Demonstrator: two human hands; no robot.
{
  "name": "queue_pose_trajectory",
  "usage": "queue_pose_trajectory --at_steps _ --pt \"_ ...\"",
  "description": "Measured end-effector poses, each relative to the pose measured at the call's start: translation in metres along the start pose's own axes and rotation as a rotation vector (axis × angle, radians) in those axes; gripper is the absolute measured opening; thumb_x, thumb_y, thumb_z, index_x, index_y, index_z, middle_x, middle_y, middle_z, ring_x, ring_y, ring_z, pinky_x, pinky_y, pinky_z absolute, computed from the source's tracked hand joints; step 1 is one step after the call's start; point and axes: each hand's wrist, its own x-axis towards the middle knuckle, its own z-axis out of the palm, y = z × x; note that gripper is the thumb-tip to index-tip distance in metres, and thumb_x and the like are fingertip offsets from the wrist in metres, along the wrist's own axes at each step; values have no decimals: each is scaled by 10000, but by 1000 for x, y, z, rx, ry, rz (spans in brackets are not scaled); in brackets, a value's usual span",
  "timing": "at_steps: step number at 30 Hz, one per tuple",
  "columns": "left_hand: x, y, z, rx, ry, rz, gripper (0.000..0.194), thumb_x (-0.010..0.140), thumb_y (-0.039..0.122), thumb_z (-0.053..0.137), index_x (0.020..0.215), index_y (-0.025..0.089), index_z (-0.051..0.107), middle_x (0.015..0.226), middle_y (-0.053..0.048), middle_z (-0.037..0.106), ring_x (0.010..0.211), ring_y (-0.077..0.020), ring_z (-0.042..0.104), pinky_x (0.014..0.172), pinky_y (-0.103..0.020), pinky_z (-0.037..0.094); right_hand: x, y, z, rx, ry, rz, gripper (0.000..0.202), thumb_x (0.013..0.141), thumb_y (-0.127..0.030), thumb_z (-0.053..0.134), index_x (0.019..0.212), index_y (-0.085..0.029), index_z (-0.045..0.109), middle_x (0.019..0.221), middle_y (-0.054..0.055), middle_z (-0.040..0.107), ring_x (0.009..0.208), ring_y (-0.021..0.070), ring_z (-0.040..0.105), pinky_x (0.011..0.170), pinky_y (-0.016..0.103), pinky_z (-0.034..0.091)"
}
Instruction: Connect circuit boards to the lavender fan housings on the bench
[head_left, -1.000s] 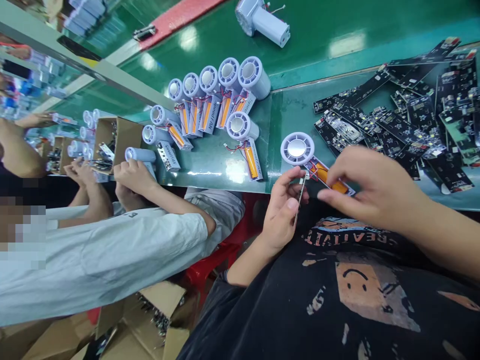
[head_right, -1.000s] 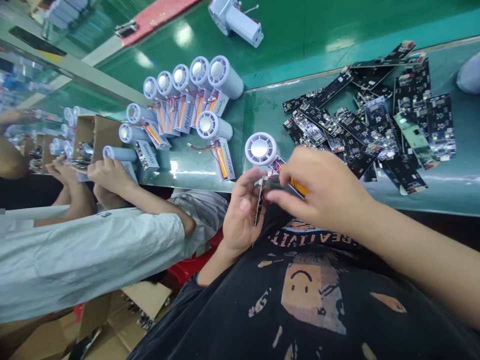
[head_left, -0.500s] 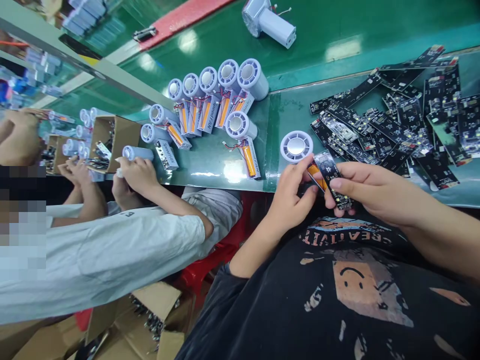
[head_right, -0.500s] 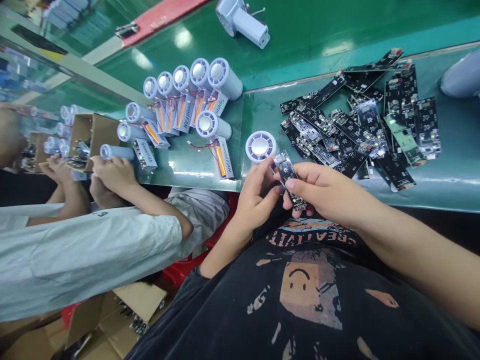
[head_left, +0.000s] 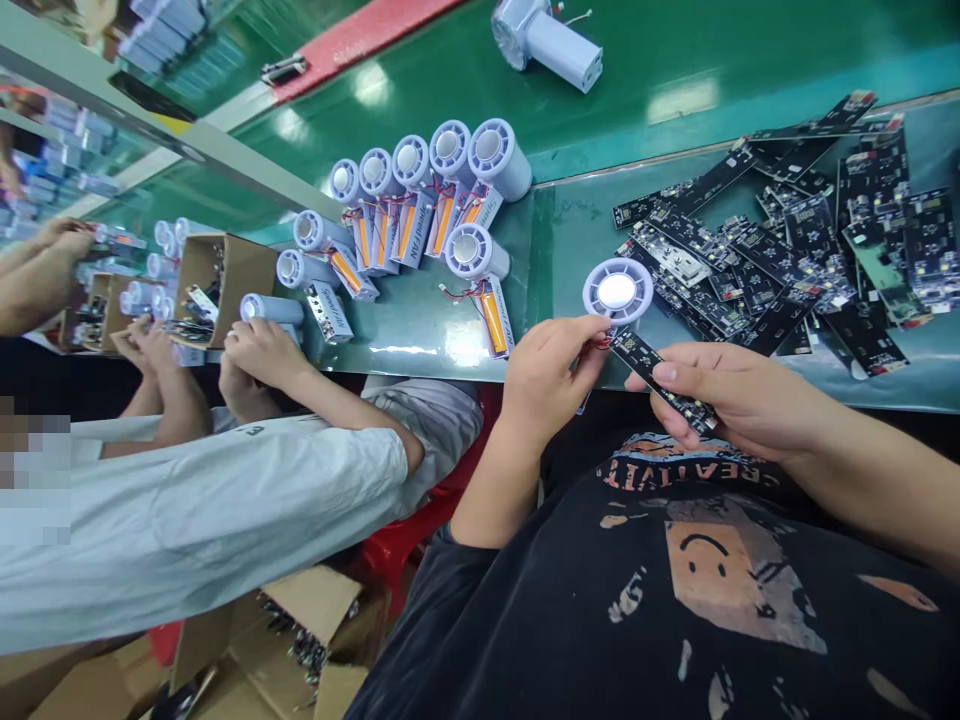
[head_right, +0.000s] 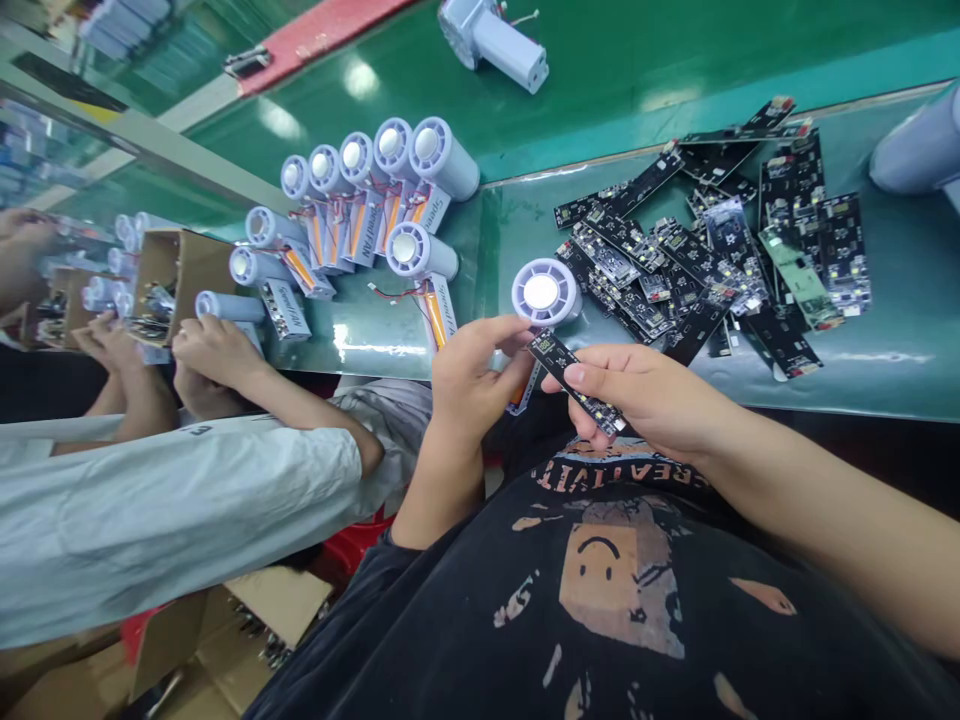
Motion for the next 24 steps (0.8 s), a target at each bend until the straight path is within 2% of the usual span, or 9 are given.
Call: queue_pose_trajectory --at_steps 5,10,14,19,24 --pt "1 -6 -8 94 27 159 105 971 190 649 1066 201 694 979 -36 767 863 -140 694 771 -279 526 2 2 -1 53 -6 9 486 821 -608 768 956 -151 674 549 -27 593 470 101 503 485 248 391" --pt "-5 -6 -3 156 122 149 169 975 165 639 1136 186 684 863 -18 750 751 -119 670 701 -255 505 3 6 -2 83 -11 35 486 831 -586 766 1016 -147 672 581 -29 601 484 100 516 490 249 401" --pt "-4 -4 -1 115 52 166 145 1002 155 583 1100 165 689 953 -49 774 839 -128 702 739 -247 529 4 6 -2 119 15 47 489 793 -597 794 976 -163 664 587 -28 612 487 106 533 484 252 403" --pt "4 2 -3 182 13 99 140 1008 190 574 1002 171 712 864 -31 748 784 -142 653 723 -280 490 4 5 0 75 65 51 494 787 -613 792 954 -168 660 612 -18 626 508 111 550 498 257 409" --pt "3 9 -4 270 -42 -55 224 1019 240 540 888 180 712 813 -40 656 765 -165 571 696 -302 439 6 7 1 -62 112 31 502 789 -632 775 932 -167 653 660 -12 632 543 116 574 518 261 421"
